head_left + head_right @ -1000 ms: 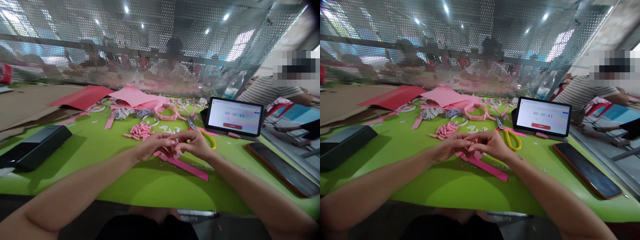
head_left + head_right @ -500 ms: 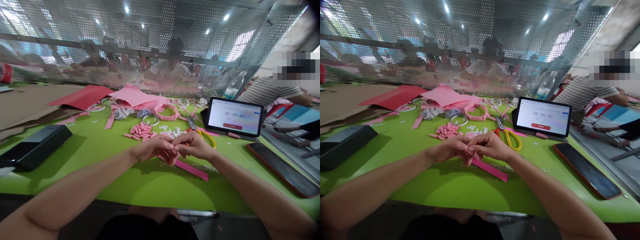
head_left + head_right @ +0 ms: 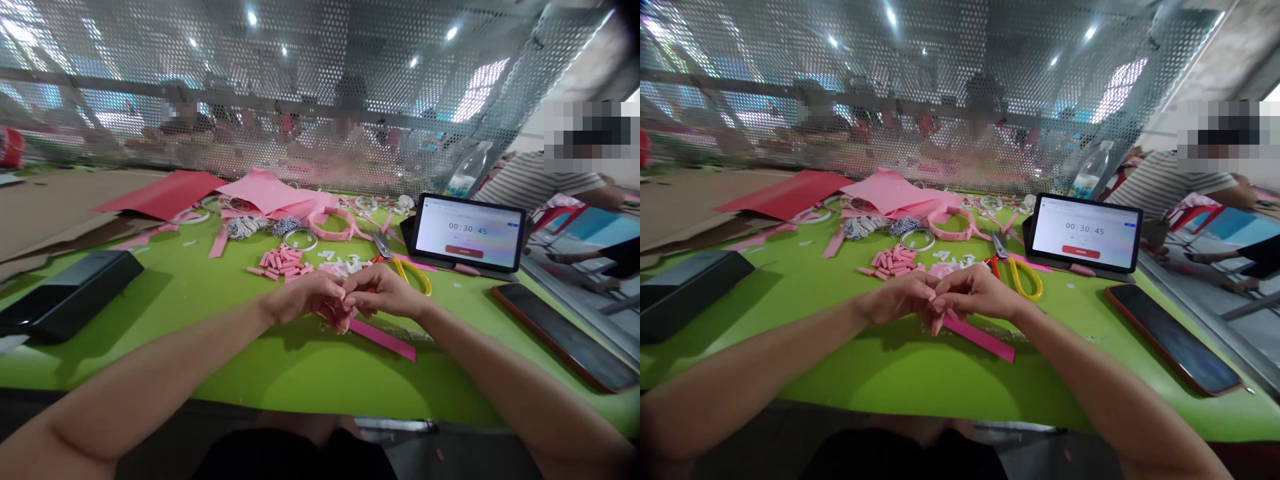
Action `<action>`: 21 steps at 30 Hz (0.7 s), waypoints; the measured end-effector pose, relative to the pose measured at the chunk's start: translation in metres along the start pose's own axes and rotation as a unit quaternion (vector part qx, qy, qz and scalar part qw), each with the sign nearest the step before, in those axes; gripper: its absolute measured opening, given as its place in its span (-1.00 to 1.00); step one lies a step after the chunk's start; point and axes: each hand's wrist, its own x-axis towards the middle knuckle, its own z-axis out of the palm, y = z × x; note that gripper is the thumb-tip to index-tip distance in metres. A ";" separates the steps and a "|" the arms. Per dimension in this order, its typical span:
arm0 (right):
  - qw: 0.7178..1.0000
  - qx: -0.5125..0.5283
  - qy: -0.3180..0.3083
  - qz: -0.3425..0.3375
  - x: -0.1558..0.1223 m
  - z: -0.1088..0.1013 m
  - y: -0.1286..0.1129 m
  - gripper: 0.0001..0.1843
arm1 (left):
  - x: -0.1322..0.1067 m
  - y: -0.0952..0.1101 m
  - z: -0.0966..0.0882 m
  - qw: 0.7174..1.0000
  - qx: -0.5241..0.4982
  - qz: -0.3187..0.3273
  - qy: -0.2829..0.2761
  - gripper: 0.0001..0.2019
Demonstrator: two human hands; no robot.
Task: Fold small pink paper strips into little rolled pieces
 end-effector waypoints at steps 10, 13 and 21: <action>0.998 -0.066 0.012 0.004 0.001 -0.002 -0.003 -0.63 | -0.002 0.008 -0.014 0.999 0.043 -0.003 0.015 -0.77; 0.986 -0.090 0.141 -0.009 0.003 -0.007 0.003 -0.62 | -0.011 0.031 -0.025 0.975 0.198 0.012 0.104 -0.75; 0.856 -0.449 0.248 0.062 0.002 -0.028 0.022 -0.70 | -0.041 0.052 -0.072 0.610 0.705 -0.045 0.359 -0.84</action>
